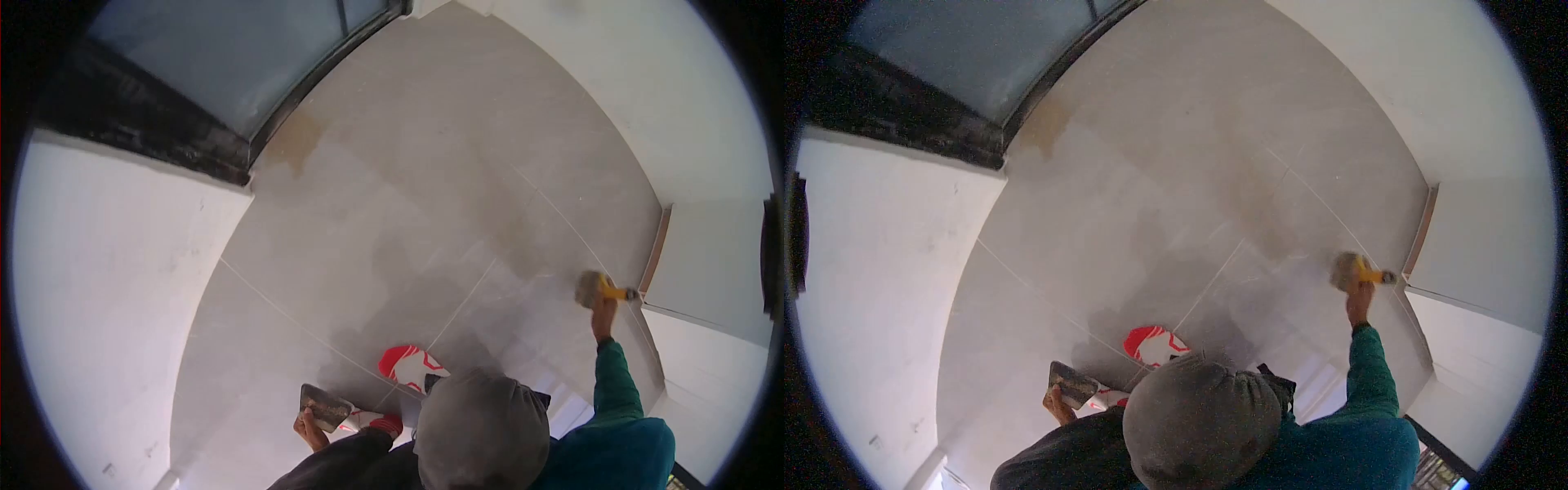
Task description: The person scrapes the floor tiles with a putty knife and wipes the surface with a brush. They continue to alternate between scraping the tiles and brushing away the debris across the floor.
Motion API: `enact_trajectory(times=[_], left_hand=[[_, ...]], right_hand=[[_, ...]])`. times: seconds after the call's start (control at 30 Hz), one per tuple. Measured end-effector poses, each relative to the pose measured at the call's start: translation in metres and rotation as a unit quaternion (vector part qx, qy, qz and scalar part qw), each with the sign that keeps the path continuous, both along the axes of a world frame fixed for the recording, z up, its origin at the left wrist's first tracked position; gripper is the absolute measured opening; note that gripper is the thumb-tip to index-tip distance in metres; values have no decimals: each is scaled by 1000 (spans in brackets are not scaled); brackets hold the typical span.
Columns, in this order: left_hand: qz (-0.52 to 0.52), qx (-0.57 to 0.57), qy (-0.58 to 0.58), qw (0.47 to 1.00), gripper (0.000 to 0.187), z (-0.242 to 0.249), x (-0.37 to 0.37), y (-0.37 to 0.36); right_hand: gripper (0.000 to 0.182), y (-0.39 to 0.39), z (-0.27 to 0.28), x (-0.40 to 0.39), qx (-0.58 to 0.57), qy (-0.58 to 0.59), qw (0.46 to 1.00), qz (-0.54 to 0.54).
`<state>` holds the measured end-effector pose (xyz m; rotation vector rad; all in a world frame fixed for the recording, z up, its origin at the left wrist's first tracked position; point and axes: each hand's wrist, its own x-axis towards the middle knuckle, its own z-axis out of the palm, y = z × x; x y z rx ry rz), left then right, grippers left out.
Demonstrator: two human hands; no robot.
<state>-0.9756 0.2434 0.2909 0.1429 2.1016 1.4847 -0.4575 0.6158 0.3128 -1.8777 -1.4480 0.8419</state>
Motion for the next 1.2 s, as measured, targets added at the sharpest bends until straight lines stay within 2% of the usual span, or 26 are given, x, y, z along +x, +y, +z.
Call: enact_trajectory(times=[0.03, 0.1, 0.13, 0.2, 0.23, 0.27, 0.37, 0.43, 0.47, 0.5, 0.53, 0.6, 0.67, 0.7, 0.73, 0.77, 0.8, 0.83, 0.87, 0.9, 0.93, 0.97, 1.03, 1.07, 1.13, 1.2], left_hand=[[0, 0, 3, 1000, 31, 2, -2, 0], [-13, 1, 39, 999, 31, 13, -13, 10], [-18, -5, 58, 998, 31, 19, -17, 15], [-4, -15, 68, 998, 31, 31, -45, 25], [1, -23, 75, 997, 31, 37, -62, 29], [-13, -22, 95, 995, 31, 49, -76, 35], [-11, 15, 161, 987, 31, 79, -102, 78], [-70, 32, 231, 970, 31, 86, -126, 104], [-112, 29, 278, 954, 31, 91, -134, 119], [-154, -75, 382, 908, 29, 99, -149, 118], [-155, 8, 235, 959, 26, 137, -133, 158], [-222, -33, 223, 949, 25, 179, -151, 175], [-284, -44, 241, 927, 28, 232, -153, 190], [-295, -67, 251, 919, 21, 254, -155, 183], [-212, -77, 286, 931, 18, 262, -153, 166], [-226, -140, 324, 908, 27, 285, -144, 155], [-200, -137, 304, 921, 31, 289, -144, 130], [-175, -149, 346, 909, 32, 295, -131, 115], [-148, -163, 386, 896, 32, 301, -118, 101], [-129, -166, 260, 942, 38, 319, -99, 104], [-127, -198, 323, 917, 42, 313, -101, 78], [-78, -130, 204, 967, 44, 312, -89, 75], [-121, -121, 139, 975, 48, 296, -114, 66], [-443, 8, 146, 884, 36, 286, -137, 96], [-239, -13, 171, 956, 27, 300, -70, 131], [-234, 27, 164, 958, 27, 291, -73, 143]], right_hand=[[48, -17, -4, 24, -20, 46, 998, -49], [46, -40, -34, 56, 2, -29, 988, -153], [46, -39, -57, 60, 4, -17, 988, -152], [44, -28, -108, 48, 82, -187, 977, -62], [43, -15, -141, 7, 191, -406, 887, -107], [46, 7, -106, -79, 30, -227, 953, -199], [47, 61, -112, -244, 109, -79, 986, -100], [46, 114, -105, -353, 133, -24, 990, -36], [48, 140, -101, -396, 198, -8, 980, 9], [46, 167, -85, -430, 205, -19, 978, 41], [46, 187, -49, -450, 81, -22, 995, 61], [44, 219, -12, -464, 78, -63, 993, 69], [38, 225, 4, -445, 135, -34, 988, 72], [38, 224, 1, -419, 162, 27, 980, 113], [38, 207, -4, -388, 187, 84, 967, 153], [39, 177, 12, -354, 114, 154, 970, 148], [41, 153, -2, -313, 130, 249, 948, 146], [39, 122, -5, -273, 82, 260, 957, 101], [43, 89, -1, -229, 77, 192, 974, 96], [45, 58, -23, -176, 73, 209, 974, 50], [46, 23, -17, -137, 41, 169, 985, -3], [47, -16, -8, -103, 11, 126, 990, -58], [48, -79, 8, -64, -22, 62, 990, -128], [50, -100, 9, -54, -42, 23, 985, -165], [50, -139, -42, -35, -13, 29, 988, -148], [46, -140, -71, -59, 34, 1, 993, -117]])
